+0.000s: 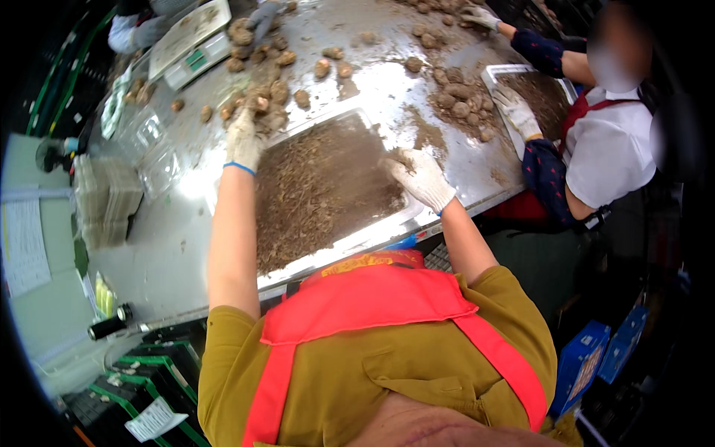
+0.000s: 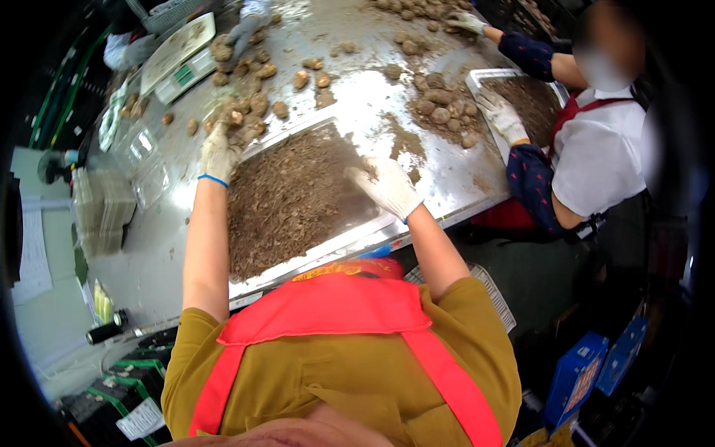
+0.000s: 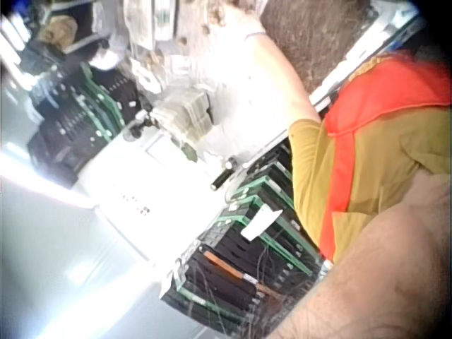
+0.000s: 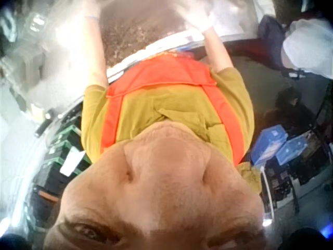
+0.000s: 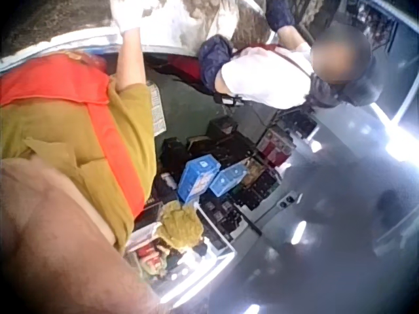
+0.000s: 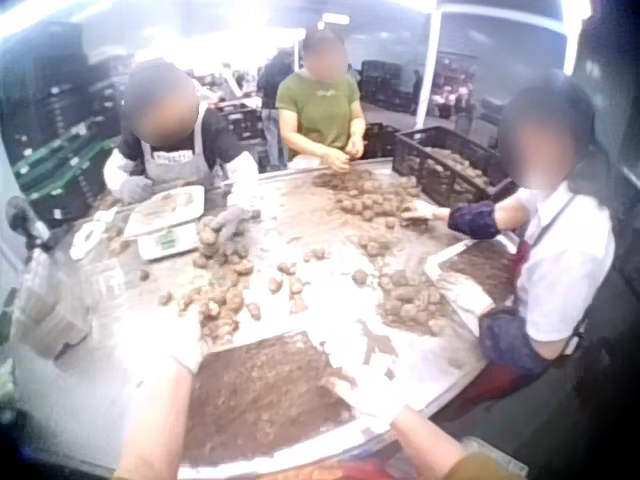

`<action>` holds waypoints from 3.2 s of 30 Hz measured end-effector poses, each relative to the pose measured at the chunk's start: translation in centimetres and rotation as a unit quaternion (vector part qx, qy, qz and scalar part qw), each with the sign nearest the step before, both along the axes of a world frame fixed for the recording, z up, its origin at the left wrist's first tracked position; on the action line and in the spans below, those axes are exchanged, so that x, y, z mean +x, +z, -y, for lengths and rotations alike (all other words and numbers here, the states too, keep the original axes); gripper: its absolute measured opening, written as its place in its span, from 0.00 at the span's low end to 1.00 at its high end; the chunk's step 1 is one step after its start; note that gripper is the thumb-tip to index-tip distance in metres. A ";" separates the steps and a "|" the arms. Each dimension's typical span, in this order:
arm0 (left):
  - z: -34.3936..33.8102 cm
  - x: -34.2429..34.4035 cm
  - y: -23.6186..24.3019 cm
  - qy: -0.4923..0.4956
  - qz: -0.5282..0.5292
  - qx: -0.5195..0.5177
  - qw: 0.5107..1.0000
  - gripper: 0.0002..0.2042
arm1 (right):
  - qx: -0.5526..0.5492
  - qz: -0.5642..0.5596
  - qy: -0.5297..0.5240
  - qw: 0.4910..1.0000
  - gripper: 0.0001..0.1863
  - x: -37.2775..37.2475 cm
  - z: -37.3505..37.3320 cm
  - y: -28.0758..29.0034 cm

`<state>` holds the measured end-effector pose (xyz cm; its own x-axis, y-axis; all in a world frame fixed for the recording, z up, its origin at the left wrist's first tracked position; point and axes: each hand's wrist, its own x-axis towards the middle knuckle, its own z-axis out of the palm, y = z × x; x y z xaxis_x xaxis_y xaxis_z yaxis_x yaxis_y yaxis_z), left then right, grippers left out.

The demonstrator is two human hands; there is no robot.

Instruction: The person cleans small root vegetables by hand, rubbing each one against a tray of loose soil-like material to remove dirt. The person handles the vegetables one at a time, rotating them to clean all sides, and places the cleaned items on the metal table. A second person works alongside at a separate station.

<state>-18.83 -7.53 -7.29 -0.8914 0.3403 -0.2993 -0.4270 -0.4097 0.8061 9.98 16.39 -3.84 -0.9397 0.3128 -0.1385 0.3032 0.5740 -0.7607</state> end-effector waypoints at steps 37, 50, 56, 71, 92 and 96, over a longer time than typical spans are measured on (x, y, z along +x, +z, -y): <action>-6.9 12.0 3.7 -0.248 -0.280 -0.264 0.889 0.18 | -0.437 -0.057 -0.226 0.869 0.11 -1.4 -14.5 1.6; -2.6 16.7 7.4 -0.213 -0.171 -0.059 0.960 0.20 | -0.288 0.031 0.062 0.955 0.25 -2.7 0.8 4.8; 0.1 17.5 7.0 -0.171 -0.200 -0.137 0.955 0.20 | -0.022 -0.116 0.123 0.985 0.28 -3.2 4.3 3.6; 4.6 20.1 8.8 -0.028 -0.199 -0.095 0.975 0.21 | -0.056 -0.091 0.144 0.984 0.15 -2.0 9.3 4.4; 6.5 19.7 9.1 -0.090 -0.265 -0.147 0.949 0.14 | -0.273 -0.166 0.019 0.947 0.13 -2.4 13.4 6.6; 6.8 19.6 9.4 -0.118 -0.290 -0.202 0.928 0.14 | -0.276 -0.139 0.085 0.947 0.15 -3.7 11.9 6.5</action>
